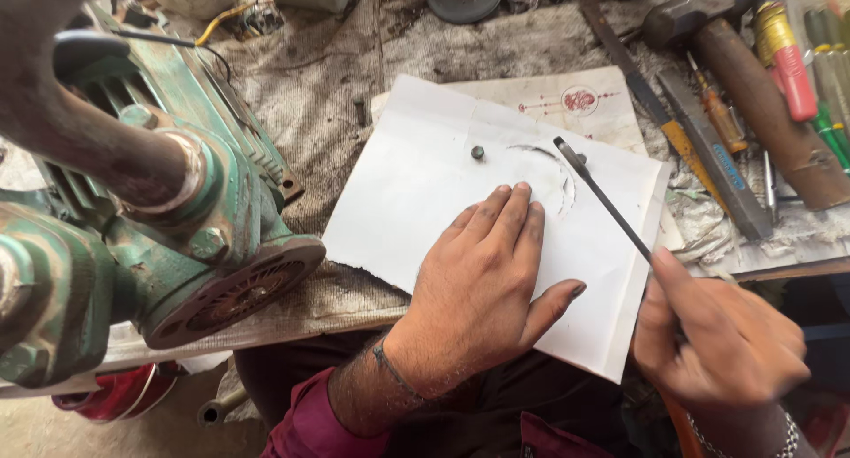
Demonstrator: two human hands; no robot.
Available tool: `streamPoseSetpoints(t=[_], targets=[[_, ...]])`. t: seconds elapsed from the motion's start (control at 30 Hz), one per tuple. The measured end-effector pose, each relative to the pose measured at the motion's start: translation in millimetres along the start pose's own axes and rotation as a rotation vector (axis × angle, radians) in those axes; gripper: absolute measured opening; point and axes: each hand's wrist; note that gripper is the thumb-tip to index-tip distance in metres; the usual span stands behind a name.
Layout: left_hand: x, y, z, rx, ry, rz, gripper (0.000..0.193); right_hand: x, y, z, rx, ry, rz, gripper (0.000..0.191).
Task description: The person holds a sheet of white paper on a cluttered workbench, weights it with two small nuts, and uses a spanner as a guide to trace a large circle onto the paper by hand. They reposition the nuts and continue tracing the circle around the sheet.
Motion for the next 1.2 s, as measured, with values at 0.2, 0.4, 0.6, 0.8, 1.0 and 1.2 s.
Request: streamPoseSetpoints(t=[0.2,0.4,0.6,0.8,1.0,1.2], targets=[[-0.4,-0.2,1.5,0.016,-0.004,0.006,0.075,-1.2,5.8,4.0,0.069,0.095,-0.094,0.033],[0.0,-0.5,1.6,0.005,0.001,0.003,0.075,0.0,1.0,-0.9,0.070,0.114,-0.089,0.034],[0.5,-1.1,0.0,0.002,-0.001,-0.015,0.074,-2.6,1.7,-9.1,0.053,0.055,-0.015,0.029],[1.1,1.3,1.3,0.009,-0.009,-0.008,0.074,-14.4,4.2,1.7,-0.014,-0.006,0.031,0.031],[1.4,-1.1,0.4,0.011,-0.014,0.001,0.074,-8.8,4.5,-2.9,0.071,0.111,-0.092,0.030],[1.0,-0.5,1.5,0.002,0.000,-0.002,0.075,-1.0,2.5,-5.0,0.083,0.088,-0.098,0.034]])
Point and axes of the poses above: each hand's wrist, its own z-axis towards the middle knuckle, its own x-axis out of the palm, y = z × x, and after that the axes turned 6 degrees about y, right-handed
